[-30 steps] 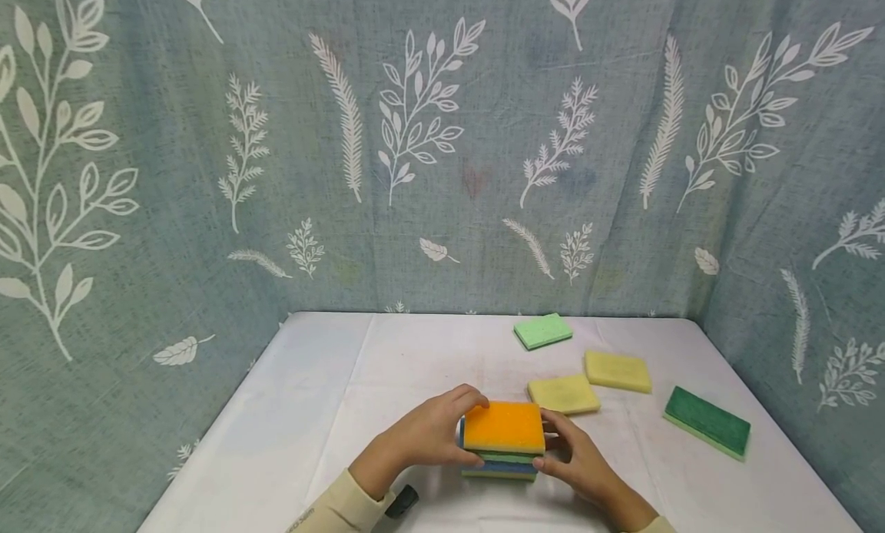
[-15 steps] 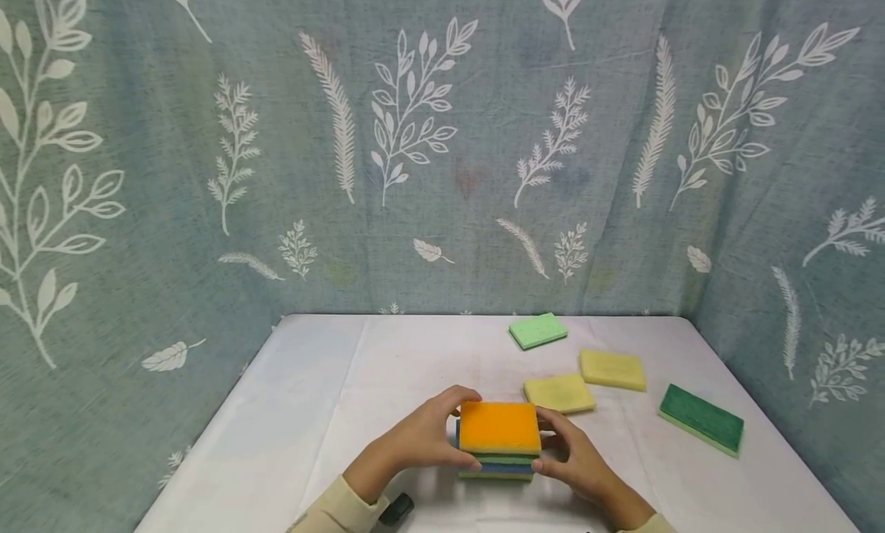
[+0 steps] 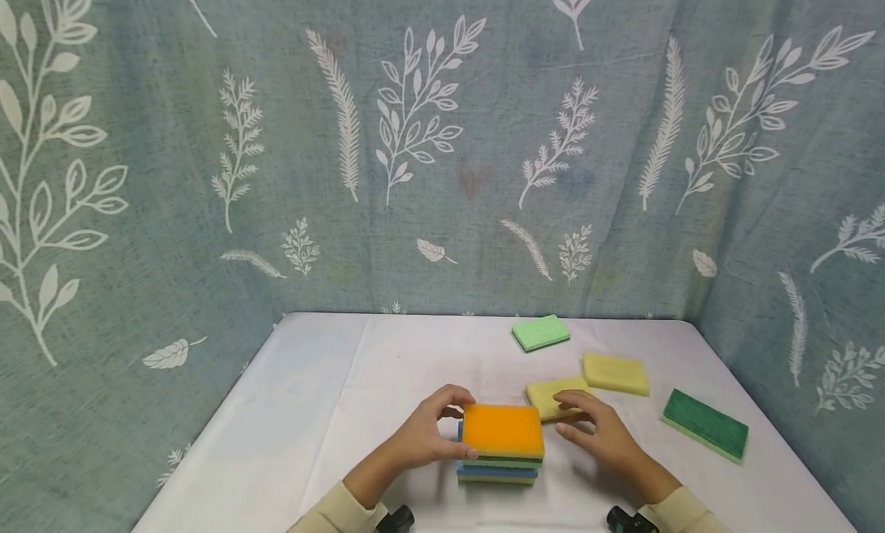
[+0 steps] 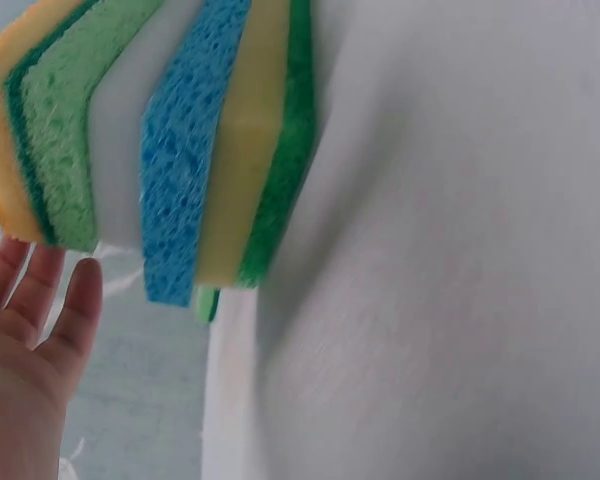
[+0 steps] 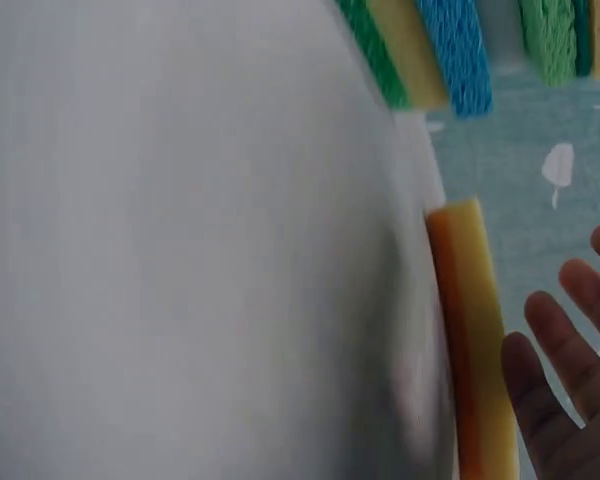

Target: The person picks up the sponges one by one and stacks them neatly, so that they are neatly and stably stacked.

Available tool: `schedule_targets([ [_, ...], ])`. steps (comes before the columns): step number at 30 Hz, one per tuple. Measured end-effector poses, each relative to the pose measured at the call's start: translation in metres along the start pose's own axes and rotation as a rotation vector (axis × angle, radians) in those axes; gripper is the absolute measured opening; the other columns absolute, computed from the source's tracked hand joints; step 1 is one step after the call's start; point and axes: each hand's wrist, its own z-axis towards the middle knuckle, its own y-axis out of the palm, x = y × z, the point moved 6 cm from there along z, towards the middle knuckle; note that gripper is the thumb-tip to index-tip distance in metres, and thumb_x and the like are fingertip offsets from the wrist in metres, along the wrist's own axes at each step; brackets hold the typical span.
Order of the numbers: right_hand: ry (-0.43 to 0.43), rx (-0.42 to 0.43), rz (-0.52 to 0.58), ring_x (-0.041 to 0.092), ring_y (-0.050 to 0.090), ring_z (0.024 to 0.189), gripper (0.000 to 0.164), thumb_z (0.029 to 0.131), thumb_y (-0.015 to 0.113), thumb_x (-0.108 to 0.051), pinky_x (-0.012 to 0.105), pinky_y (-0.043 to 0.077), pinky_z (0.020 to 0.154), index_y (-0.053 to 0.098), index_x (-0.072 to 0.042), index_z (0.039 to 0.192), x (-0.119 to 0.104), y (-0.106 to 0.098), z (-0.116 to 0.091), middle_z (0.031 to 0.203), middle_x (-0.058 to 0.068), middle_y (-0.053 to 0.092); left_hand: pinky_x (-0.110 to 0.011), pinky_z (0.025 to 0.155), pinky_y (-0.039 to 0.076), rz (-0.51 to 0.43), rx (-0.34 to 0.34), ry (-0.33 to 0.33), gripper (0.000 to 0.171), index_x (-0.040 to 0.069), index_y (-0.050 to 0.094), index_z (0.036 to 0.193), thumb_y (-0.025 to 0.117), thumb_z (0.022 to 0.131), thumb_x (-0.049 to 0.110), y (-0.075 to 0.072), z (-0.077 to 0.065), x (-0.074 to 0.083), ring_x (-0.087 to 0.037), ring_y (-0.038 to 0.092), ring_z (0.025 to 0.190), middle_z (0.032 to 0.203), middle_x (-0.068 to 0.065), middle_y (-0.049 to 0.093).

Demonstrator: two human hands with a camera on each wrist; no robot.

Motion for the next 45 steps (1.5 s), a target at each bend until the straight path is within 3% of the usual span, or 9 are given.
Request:
schedule_targets([
  [7, -0.105, 0.061, -0.219, 0.024, 0.061, 0.104, 0.047, 0.080, 0.082, -0.018, 0.043, 0.054, 0.081, 0.065, -0.005, 0.121, 0.009, -0.027, 0.015, 0.120, 0.003, 0.063, -0.043, 0.096, 0.046, -0.150, 0.035, -0.048, 0.052, 0.006, 0.055, 0.121, 0.082, 0.078, 0.019, 0.002, -0.002, -0.009, -0.021, 0.055, 0.109, 0.118, -0.005, 0.059],
  [11, -0.064, 0.011, -0.288, 0.024, 0.057, 0.112, 0.053, 0.078, 0.084, -0.026, 0.045, 0.053, 0.085, 0.064, -0.009, 0.124, 0.017, -0.036, 0.026, 0.124, 0.002, 0.060, -0.045, 0.096, 0.047, -0.199, 0.061, -0.048, 0.047, 0.004, 0.056, 0.120, 0.079, 0.080, 0.015, 0.001, -0.002, -0.011, -0.025, 0.056, 0.106, 0.116, -0.009, 0.061],
  [16, 0.002, -0.057, -0.322, 0.029, 0.055, 0.116, 0.053, 0.080, 0.081, -0.033, 0.050, 0.049, 0.091, 0.063, -0.011, 0.125, 0.027, -0.038, 0.033, 0.127, 0.004, 0.058, -0.038, 0.095, 0.048, -0.230, 0.060, -0.074, 0.046, 0.010, 0.057, 0.118, 0.080, 0.080, 0.019, 0.005, -0.004, -0.012, -0.024, 0.057, 0.106, 0.117, -0.005, 0.061],
  [21, -0.002, -0.095, -0.403, 0.033, 0.052, 0.119, 0.054, 0.082, 0.077, -0.041, 0.056, 0.042, 0.097, 0.064, -0.012, 0.126, 0.032, -0.035, 0.032, 0.129, 0.007, 0.058, -0.035, 0.093, 0.049, -0.230, 0.062, -0.092, 0.047, 0.011, 0.057, 0.119, 0.081, 0.080, 0.022, 0.008, -0.007, -0.013, -0.024, 0.057, 0.105, 0.118, -0.005, 0.061],
  [27, 0.050, -0.164, -0.450, 0.034, 0.044, 0.128, 0.066, 0.077, 0.078, -0.051, 0.057, 0.035, 0.103, 0.061, -0.016, 0.130, 0.039, -0.031, 0.035, 0.136, 0.008, 0.053, -0.036, 0.093, 0.049, -0.240, 0.057, -0.137, 0.051, 0.010, 0.056, 0.119, 0.082, 0.078, 0.022, 0.009, -0.007, -0.016, -0.024, 0.056, 0.106, 0.117, -0.004, 0.060],
  [34, 0.053, -0.246, -0.515, 0.035, 0.040, 0.131, 0.064, 0.077, 0.082, -0.035, 0.056, 0.034, 0.105, 0.058, -0.015, 0.134, 0.040, -0.029, 0.046, 0.141, 0.010, 0.048, -0.036, 0.092, 0.049, -0.188, 0.072, -0.082, 0.050, 0.012, 0.056, 0.118, 0.083, 0.077, 0.022, 0.004, 0.000, -0.016, -0.023, 0.057, 0.105, 0.116, -0.004, 0.060],
  [38, 0.057, -0.282, -0.548, 0.035, 0.042, 0.130, 0.063, 0.076, 0.082, -0.026, 0.055, 0.035, 0.105, 0.059, -0.011, 0.133, 0.040, -0.029, 0.048, 0.139, 0.012, 0.049, -0.036, 0.092, 0.049, -0.192, 0.069, -0.085, 0.050, 0.014, 0.056, 0.118, 0.083, 0.077, 0.023, 0.004, -0.001, -0.016, -0.023, 0.057, 0.104, 0.116, -0.003, 0.060],
  [45, 0.109, -0.291, -0.579, 0.031, 0.045, 0.127, 0.064, 0.076, 0.082, -0.040, 0.053, 0.037, 0.104, 0.060, -0.017, 0.131, 0.044, -0.029, 0.044, 0.136, 0.007, 0.051, -0.040, 0.094, 0.048, -0.210, 0.066, -0.128, 0.052, 0.012, 0.056, 0.119, 0.084, 0.076, 0.022, 0.007, -0.006, -0.018, -0.025, 0.057, 0.105, 0.117, -0.004, 0.059],
])
